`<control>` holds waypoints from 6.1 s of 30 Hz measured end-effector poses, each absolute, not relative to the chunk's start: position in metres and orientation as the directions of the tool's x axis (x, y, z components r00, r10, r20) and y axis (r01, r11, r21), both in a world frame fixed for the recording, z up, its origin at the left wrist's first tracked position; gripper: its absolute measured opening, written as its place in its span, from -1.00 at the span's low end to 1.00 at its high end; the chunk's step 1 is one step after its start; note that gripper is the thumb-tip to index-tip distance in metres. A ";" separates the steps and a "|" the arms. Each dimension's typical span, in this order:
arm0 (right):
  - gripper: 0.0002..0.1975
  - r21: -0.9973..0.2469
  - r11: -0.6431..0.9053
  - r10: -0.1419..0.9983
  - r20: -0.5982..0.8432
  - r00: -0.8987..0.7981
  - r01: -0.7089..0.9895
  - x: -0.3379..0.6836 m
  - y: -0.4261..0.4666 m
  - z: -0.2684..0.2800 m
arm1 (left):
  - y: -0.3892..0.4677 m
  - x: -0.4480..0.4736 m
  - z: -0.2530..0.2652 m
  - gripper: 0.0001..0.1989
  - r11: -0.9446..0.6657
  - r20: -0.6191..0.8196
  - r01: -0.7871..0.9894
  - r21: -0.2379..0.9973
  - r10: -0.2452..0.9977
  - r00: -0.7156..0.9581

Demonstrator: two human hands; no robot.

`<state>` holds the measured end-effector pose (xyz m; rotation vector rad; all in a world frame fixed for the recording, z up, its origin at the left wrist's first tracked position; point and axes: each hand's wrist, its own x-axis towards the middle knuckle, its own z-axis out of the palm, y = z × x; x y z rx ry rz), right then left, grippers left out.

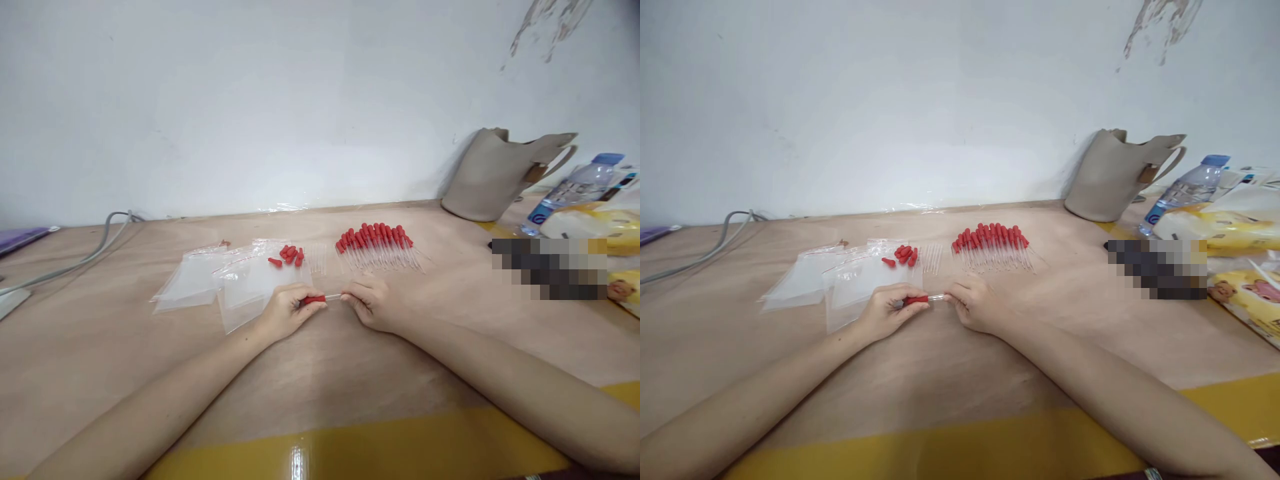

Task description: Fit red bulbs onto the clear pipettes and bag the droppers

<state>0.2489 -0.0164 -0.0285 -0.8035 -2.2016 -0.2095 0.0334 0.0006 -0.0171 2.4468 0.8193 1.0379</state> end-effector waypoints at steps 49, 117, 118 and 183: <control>-0.72 -0.485 -0.213 0.895 0.251 0.368 0.848 0.283 0.064 -0.004 | 0.026 0.022 -0.019 -0.85 -0.591 0.356 0.679 0.436 0.806 0.473; -0.74 -0.139 0.074 0.993 -0.085 -0.086 0.988 0.224 0.006 0.025 | 0.067 -0.014 -0.013 -0.80 -0.408 0.380 0.869 0.279 0.878 0.290; -0.73 -0.140 0.100 0.993 -0.049 -0.108 0.985 0.224 0.003 0.023 | 0.067 -0.013 -0.013 -0.81 -0.398 0.385 0.871 0.287 0.881 0.275; -0.78 -0.265 0.716 0.655 0.575 -0.491 0.646 0.256 -0.013 -0.024 | 0.004 0.035 -0.017 -0.81 -0.663 0.442 0.456 0.593 0.742 0.504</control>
